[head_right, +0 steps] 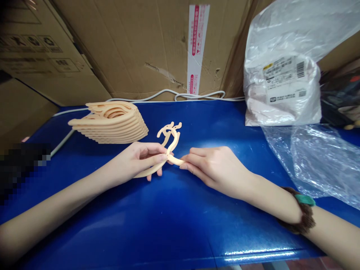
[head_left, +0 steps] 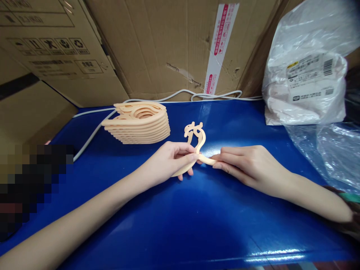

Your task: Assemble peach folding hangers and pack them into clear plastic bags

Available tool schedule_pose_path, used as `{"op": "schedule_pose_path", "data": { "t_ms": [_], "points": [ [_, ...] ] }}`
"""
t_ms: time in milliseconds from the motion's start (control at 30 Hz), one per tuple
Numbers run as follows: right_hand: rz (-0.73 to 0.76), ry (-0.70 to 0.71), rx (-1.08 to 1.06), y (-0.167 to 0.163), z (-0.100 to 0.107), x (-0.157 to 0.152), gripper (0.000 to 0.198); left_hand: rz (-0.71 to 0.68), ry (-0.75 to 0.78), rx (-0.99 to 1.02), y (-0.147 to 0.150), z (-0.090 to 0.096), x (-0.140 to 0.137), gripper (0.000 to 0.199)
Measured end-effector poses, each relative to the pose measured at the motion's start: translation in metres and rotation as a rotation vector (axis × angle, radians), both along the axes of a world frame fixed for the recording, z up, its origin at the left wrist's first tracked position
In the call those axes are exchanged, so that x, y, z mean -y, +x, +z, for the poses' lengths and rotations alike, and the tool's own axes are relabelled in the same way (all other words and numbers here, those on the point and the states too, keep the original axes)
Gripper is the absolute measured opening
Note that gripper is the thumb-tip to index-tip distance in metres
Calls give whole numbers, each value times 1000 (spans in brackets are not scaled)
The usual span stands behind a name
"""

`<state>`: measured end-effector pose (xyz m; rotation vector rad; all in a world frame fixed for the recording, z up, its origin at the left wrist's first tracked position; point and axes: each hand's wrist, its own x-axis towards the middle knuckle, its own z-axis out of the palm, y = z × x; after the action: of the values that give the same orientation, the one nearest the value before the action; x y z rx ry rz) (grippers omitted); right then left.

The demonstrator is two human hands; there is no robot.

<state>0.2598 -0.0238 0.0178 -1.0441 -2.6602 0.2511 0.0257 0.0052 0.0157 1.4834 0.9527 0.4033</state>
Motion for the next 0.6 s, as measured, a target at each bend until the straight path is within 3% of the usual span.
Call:
{"op": "schedule_pose_path", "data": {
  "t_ms": [267,433,600],
  "points": [
    [72,46,-24,8,-3,-11,37,-186,676,-378,5,4,20,24],
    [8,221,29,11,1,-16,44,-203,793,-405,1,2,20,24],
    [-129,354,-46,15,3,-17,30,-184,860,-468,0,-1,17,26]
  ]
}}
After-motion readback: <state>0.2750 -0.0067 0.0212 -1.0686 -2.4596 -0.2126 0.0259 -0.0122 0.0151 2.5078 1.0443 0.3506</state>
